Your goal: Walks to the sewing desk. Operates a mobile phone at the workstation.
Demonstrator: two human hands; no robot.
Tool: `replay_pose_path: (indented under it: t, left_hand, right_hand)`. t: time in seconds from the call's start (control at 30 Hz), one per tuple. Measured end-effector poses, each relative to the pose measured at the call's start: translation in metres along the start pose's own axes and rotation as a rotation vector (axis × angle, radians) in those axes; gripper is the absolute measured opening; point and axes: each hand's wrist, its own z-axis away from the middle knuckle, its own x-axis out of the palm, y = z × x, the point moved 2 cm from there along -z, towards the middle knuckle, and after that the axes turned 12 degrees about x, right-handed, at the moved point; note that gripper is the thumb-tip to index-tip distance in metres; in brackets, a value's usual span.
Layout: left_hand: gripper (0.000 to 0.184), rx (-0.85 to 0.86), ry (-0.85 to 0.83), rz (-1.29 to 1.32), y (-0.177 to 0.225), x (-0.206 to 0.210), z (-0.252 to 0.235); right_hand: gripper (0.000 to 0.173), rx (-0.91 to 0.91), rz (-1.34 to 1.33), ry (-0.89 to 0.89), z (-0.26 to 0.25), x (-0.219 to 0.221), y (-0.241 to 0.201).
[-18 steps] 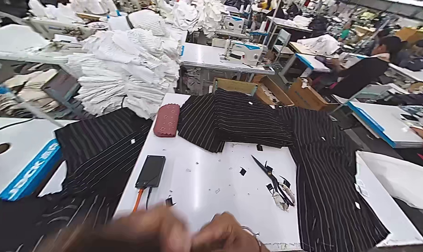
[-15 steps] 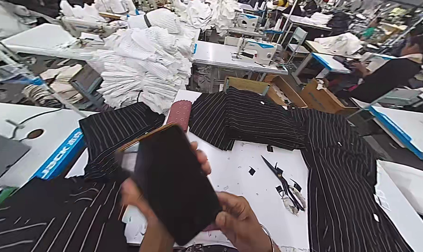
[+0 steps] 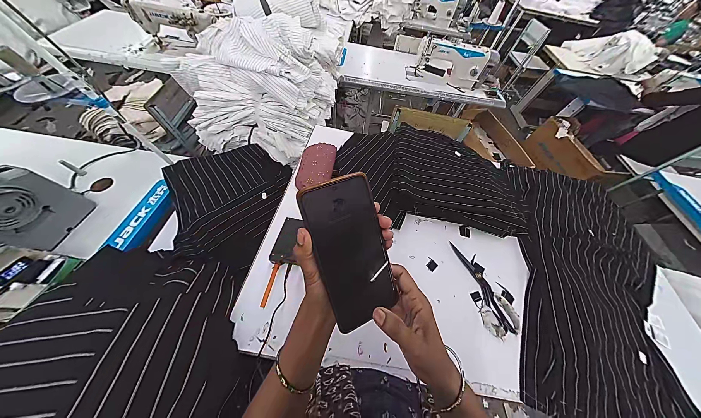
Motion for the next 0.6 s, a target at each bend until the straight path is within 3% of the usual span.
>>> replay_pose_path:
  t: [0.3,0.6]
  left_hand:
    - [0.077,0.042,-0.035,-0.117,0.001,-0.001,0.004]
    - [0.081,-0.052,-0.046,-0.034,-0.001,-0.011,0.0]
  right_hand:
    - [0.055,-0.037,0.218,0.227,-0.007,0.01,0.007]
    - [0.056,0.097,-0.09,0.068,-0.001,-0.003,0.009]
